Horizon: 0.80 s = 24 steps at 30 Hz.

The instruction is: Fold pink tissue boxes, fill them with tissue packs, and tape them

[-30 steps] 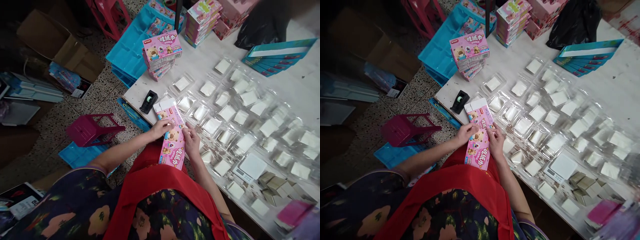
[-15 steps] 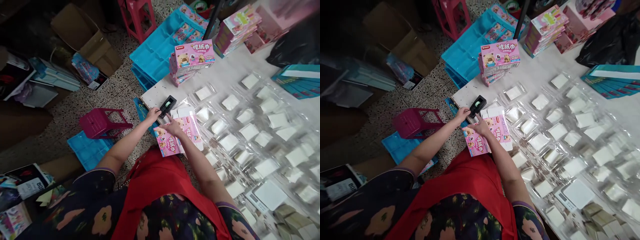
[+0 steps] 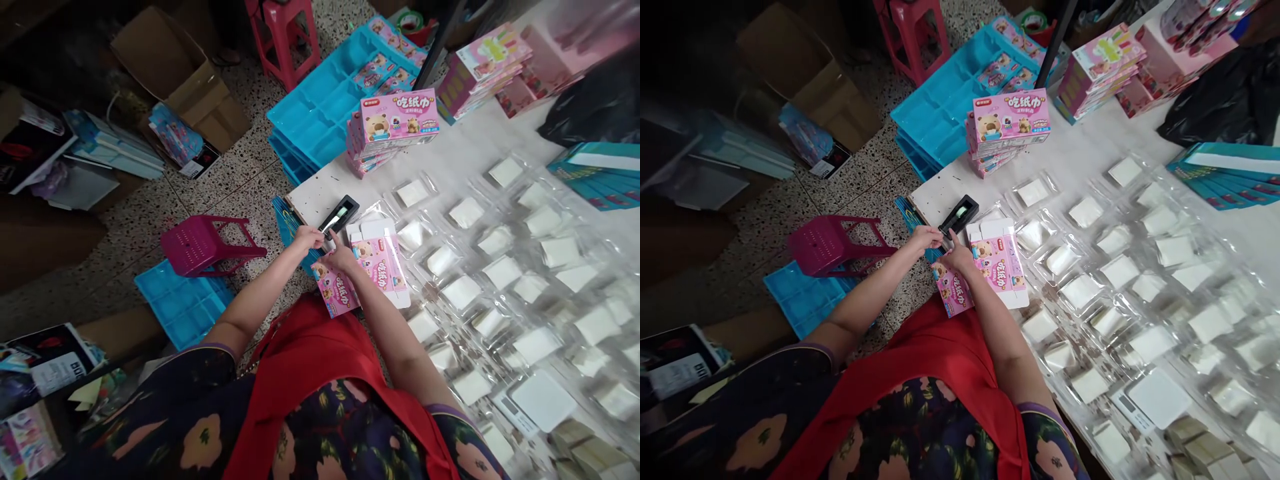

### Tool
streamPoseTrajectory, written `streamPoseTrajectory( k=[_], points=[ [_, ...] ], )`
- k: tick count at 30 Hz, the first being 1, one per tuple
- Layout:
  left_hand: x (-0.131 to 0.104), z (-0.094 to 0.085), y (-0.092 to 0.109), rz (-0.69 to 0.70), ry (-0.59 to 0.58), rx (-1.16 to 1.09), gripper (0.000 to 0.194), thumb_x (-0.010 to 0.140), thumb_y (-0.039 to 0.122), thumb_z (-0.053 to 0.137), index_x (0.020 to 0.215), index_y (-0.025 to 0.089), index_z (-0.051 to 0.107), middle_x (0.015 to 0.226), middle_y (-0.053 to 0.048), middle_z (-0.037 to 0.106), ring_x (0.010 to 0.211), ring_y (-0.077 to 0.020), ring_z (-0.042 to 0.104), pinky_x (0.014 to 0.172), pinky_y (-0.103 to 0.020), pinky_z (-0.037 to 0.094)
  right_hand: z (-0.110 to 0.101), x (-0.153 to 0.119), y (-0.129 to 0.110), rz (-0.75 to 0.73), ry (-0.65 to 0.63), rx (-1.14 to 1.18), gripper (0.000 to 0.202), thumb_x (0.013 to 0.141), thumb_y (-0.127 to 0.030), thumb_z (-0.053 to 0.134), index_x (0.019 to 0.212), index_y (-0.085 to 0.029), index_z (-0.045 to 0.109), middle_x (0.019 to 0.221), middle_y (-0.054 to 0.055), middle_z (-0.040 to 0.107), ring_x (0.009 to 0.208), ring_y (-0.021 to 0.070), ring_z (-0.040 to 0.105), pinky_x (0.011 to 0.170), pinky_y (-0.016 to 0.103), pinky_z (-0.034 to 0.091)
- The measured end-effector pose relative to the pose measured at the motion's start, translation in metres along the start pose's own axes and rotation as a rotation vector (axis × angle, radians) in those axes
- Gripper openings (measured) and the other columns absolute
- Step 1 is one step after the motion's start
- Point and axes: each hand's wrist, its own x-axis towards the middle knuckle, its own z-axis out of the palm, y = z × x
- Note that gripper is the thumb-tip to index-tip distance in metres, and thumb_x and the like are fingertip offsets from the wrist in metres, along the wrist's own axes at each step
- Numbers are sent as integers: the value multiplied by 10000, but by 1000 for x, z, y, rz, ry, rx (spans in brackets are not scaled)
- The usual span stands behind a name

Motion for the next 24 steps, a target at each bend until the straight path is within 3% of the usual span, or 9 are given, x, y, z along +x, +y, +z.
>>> streamPoseTrajectory(
  k=[5, 7, 9, 12, 14, 16, 19, 21, 24],
  points=[
    [-6, -17, 2, 2, 108, 78, 185, 603, 100, 686, 503, 159, 541, 562, -53, 635, 682, -197, 659, 624, -273, 496, -13, -19, -1, -46, 27, 88, 981, 574, -394, 842, 1442, -219, 418, 762, 11, 711, 714, 215, 667, 756, 337, 495],
    [-21, -27, 7, 31, 148, 94, 171, 650, 133, 665, 526, 164, 551, 621, -57, 662, 734, -188, 663, 630, -251, 486, -23, -43, 1, -144, 143, 155, 883, 657, -509, 768, 1417, -187, 453, 862, 54, 728, 782, 233, 671, 793, 362, 499],
    [-49, -33, 16, 85, 152, 33, 103, 723, 224, 642, 647, 162, 611, 681, -44, 682, 681, -151, 650, 599, -228, 479, -31, -70, 3, -270, 374, 206, 806, 747, -598, 654, 1406, -180, 457, 1074, 112, 703, 930, 266, 661, 858, 399, 492],
    [-103, -26, 30, 219, 36, -260, 223, 749, 360, 657, 850, 161, 646, 713, -19, 676, 575, -104, 604, 543, -207, 470, -37, -106, 4, -419, 649, 228, 797, 782, -639, 595, 1412, -186, 416, 1275, 153, 609, 1114, 300, 603, 937, 433, 473],
    [-135, -14, 35, 252, -93, -442, 363, 710, 391, 707, 992, 172, 641, 703, 2, 650, 547, -95, 575, 518, -204, 463, -37, -119, 4, -505, 682, 212, 793, 772, -641, 612, 1401, -204, 409, 1252, 149, 622, 1136, 307, 595, 959, 442, 469],
    [-151, -3, 34, 235, -200, -480, 583, 705, 428, 721, 1223, 215, 559, 709, 21, 629, 541, -100, 558, 512, -217, 469, -37, -125, 5, -564, 679, 190, 758, 767, -637, 623, 1370, -220, 433, 1176, 140, 660, 1101, 310, 616, 953, 448, 477],
    [-148, 3, 31, 339, -216, -240, 823, 742, 531, 689, 1445, 266, 354, 802, -7, 645, 667, -152, 609, 624, -284, 524, -43, -128, 6, -594, 703, 175, 680, 773, -628, 623, 1301, -221, 492, 1121, 138, 680, 1046, 306, 640, 924, 434, 494],
    [-135, 0, 33, 567, -116, 36, 757, 742, 574, 682, 1400, 275, 458, 964, -71, 657, 915, -222, 629, 817, -356, 523, -51, -129, 6, -570, 713, 202, 646, 787, -619, 609, 1283, -218, 506, 1132, 134, 674, 1042, 297, 637, 916, 420, 494],
    [-114, -2, 47, 937, -55, 346, 448, 754, 566, 678, 1117, 305, 699, 1267, -98, 574, 1297, -299, 428, 1092, -442, 338, -66, -132, 3, -490, 662, 307, 592, 806, -595, 592, 1253, -212, 534, 1133, 106, 664, 1002, 263, 631, 892, 396, 494]
  ],
)
